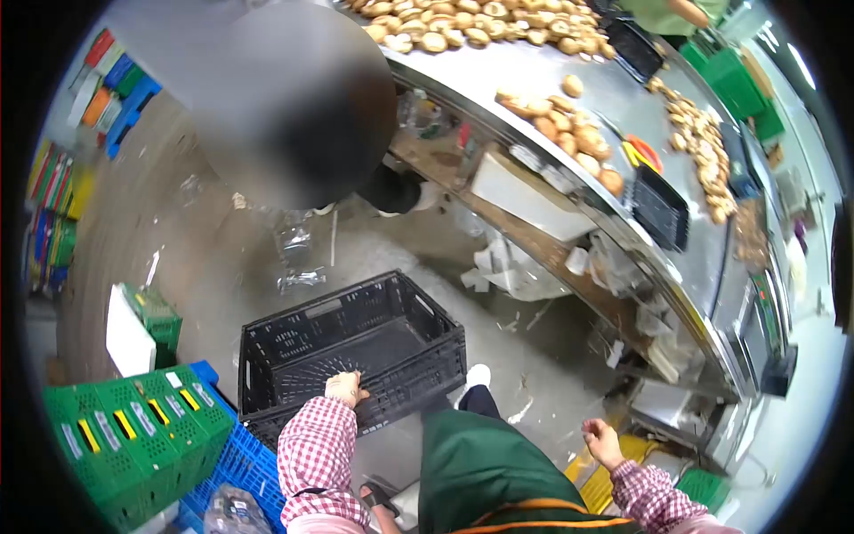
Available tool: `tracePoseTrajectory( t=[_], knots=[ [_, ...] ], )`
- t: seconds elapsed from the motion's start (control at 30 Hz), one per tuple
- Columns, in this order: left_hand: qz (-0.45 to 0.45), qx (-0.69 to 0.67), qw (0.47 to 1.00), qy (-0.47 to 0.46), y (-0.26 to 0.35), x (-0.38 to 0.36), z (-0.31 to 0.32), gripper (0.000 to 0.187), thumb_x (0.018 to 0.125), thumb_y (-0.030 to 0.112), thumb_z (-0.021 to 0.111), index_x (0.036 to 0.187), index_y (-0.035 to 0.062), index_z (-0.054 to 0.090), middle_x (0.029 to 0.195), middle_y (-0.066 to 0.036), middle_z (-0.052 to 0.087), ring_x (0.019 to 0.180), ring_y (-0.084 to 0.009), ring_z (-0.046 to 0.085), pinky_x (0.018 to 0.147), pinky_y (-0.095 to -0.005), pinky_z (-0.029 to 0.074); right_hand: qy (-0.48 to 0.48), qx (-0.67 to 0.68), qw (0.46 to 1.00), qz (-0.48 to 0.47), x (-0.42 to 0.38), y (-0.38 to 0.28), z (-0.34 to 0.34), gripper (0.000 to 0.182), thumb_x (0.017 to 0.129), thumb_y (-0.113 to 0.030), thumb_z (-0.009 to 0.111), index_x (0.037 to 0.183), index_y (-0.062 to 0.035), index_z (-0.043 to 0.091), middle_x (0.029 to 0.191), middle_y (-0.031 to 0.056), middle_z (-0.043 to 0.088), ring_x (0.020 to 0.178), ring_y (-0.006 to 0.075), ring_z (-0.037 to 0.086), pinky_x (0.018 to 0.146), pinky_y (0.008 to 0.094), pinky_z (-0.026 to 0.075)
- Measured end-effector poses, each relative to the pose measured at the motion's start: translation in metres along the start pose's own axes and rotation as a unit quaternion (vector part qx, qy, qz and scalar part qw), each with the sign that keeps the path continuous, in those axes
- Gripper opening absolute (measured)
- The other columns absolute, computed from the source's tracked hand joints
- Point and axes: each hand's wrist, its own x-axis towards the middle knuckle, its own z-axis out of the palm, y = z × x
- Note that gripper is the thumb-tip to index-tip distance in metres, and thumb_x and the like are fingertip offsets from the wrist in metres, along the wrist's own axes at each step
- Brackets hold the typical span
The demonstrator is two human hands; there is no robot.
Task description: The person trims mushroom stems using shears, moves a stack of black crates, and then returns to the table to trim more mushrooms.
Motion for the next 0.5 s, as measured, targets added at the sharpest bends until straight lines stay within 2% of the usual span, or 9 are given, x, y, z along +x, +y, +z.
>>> tracePoseTrajectory(
  t=[0.07,0.17,0.2,0.27,0.33,0.4,0.43,0.47,0.5],
  knots=[
    [-0.011,-0.003,1.0,-0.008,-0.01,0.008,0.009,0.046,0.073,0.041,0.07,0.104,0.0092,0.061,0.1,-0.014,0.066,0.099,-0.0274,0.062,0.083,-0.0381,0.049,-0.02,0.022,0.999,-0.02,0.018,0.013,0.006,0.023,0.082,-0.007,0.054,0.102,0.0014,0.06,0.092,0.0138,0.067,0.088,0.0205,0.065,0.079,0.0292,0.049],
    [-0.018,-0.038,0.999,0.01,-0.023,0.01,0.039,0.042,0.074,0.041,0.069,0.101,0.01,0.059,0.096,-0.012,0.067,0.094,-0.0276,0.063,0.079,-0.0387,0.049,-0.1,-0.011,0.995,0.022,0.03,0.03,0.023,0.02,0.082,-0.007,0.055,0.099,0.001,0.061,0.086,0.0101,0.068,0.081,0.0161,0.064,0.075,0.0286,0.049],
    [-0.013,-0.036,0.999,0.038,-0.032,0.017,0.069,0.04,0.074,0.04,0.069,0.099,0.0107,0.058,0.094,-0.009,0.067,0.091,-0.0259,0.064,0.076,-0.0393,0.049,-0.138,-0.078,0.987,0.029,0.028,0.018,0.025,0.021,0.082,-0.006,0.056,0.101,0.0006,0.061,0.087,0.0083,0.067,0.082,0.0149,0.063,0.075,0.0278,0.049],
    [-0.004,-0.01,0.995,0.097,-0.044,0.038,0.126,0.037,0.074,0.038,0.069,0.098,0.0121,0.058,0.092,-0.006,0.066,0.088,-0.023,0.064,0.077,-0.0371,0.047,-0.211,-0.033,0.977,0.023,0.03,0.021,0.036,0.026,0.081,-0.008,0.058,0.106,-0.0032,0.061,0.09,0.0065,0.066,0.085,0.0143,0.062,0.077,0.027,0.048],
    [0.02,-0.008,0.992,0.121,-0.045,0.061,0.152,0.028,0.078,0.031,0.065,0.1,0.0145,0.059,0.091,-0.003,0.066,0.085,-0.0195,0.064,0.08,-0.0347,0.044,-0.272,-0.067,0.958,0.052,0.037,0.02,0.042,0.027,0.083,-0.003,0.055,0.11,-0.002,0.058,0.096,0.0035,0.063,0.09,0.0114,0.059,0.084,0.026,0.046],
    [-0.113,0.045,0.988,0.094,-0.044,0.113,0.203,0.022,0.081,0.033,0.06,0.096,0.0167,0.063,0.097,-0.002,0.066,0.091,-0.0193,0.062,0.082,-0.0358,0.041,-0.262,-0.045,0.962,0.061,0.044,0.021,0.047,0.027,0.084,-0.004,0.055,0.11,-0.0018,0.057,0.097,0.0035,0.063,0.091,0.0115,0.059,0.085,0.0262,0.046],
    [-0.144,0.038,0.986,0.077,-0.046,0.139,0.218,0.02,0.082,0.03,0.056,0.096,0.0185,0.065,0.098,0.0,0.066,0.093,-0.0179,0.061,0.082,-0.0358,0.041,-0.256,-0.015,0.965,0.059,0.05,0.016,0.05,0.026,0.085,-0.004,0.054,0.11,-0.0016,0.057,0.099,0.0036,0.063,0.093,0.0116,0.059,0.086,0.0264,0.046],
    [-0.172,0.03,0.983,0.063,-0.046,0.17,0.226,0.019,0.083,0.027,0.052,0.096,0.0202,0.066,0.099,0.002,0.066,0.095,-0.0164,0.06,0.083,-0.0358,0.04,-0.233,-0.015,0.971,0.06,0.057,0.01,0.052,0.026,0.085,-0.004,0.054,0.11,-0.0016,0.057,0.099,0.0036,0.063,0.093,0.0116,0.059,0.086,0.0264,0.046],
    [-0.133,0.067,0.988,0.039,-0.044,0.185,0.227,0.021,0.084,0.026,0.05,0.096,0.0208,0.067,0.098,0.003,0.066,0.097,-0.0156,0.058,0.083,-0.0369,0.039,-0.234,-0.034,0.97,0.061,0.06,-0.005,0.051,0.026,0.085,-0.005,0.054,0.111,-0.0016,0.057,0.1,0.0039,0.063,0.095,0.0119,0.059,0.087,0.0266,0.045]
  ],
)
